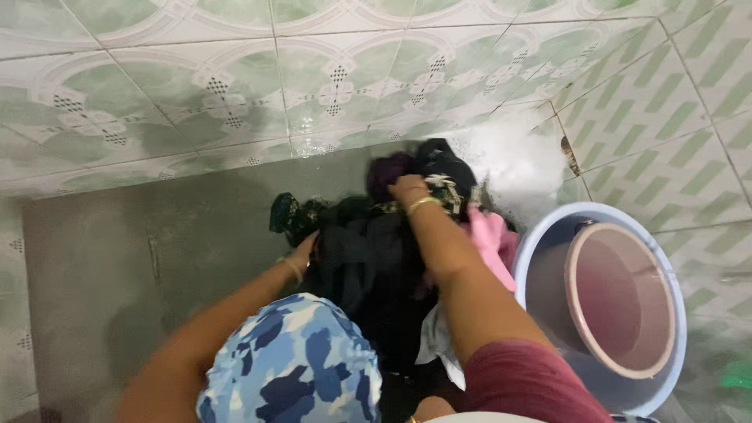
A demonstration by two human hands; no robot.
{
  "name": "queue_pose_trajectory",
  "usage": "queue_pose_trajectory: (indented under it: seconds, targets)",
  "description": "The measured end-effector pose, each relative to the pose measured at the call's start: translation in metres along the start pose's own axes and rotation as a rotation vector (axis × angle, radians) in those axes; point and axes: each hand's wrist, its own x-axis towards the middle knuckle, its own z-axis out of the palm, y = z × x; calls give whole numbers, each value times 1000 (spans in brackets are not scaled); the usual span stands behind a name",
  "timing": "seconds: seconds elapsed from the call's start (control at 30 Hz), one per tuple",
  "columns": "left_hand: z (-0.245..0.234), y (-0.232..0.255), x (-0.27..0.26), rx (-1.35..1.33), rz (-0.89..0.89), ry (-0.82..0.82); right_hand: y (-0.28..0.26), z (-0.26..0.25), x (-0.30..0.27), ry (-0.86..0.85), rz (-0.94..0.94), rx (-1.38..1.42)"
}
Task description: The person washes clothes by hand in a tiled room. They scrub and rinse various garments in a blue basin, wring them out, and place them aside. Water is poured from a pink bucket into the basin, and the basin is emptied and refilled multiple times.
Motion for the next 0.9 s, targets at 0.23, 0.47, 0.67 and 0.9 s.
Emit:
queue_pose_trajectory:
  seconds: [0.23, 0.47, 0.67, 0.9]
  targets:
    - [-3, 19, -6, 926, 684, 248, 42, -6, -54, 140, -80, 210]
    - [-55, -6, -95, 993, 1023, 482, 44, -77, -181, 338, -390, 151]
    - [-99, -19, -244, 671, 348, 547, 90, -124, -403, 539, -422, -334]
    - [-126, 68, -332, 472, 792, 651, 199, -125, -530, 663, -39, -226]
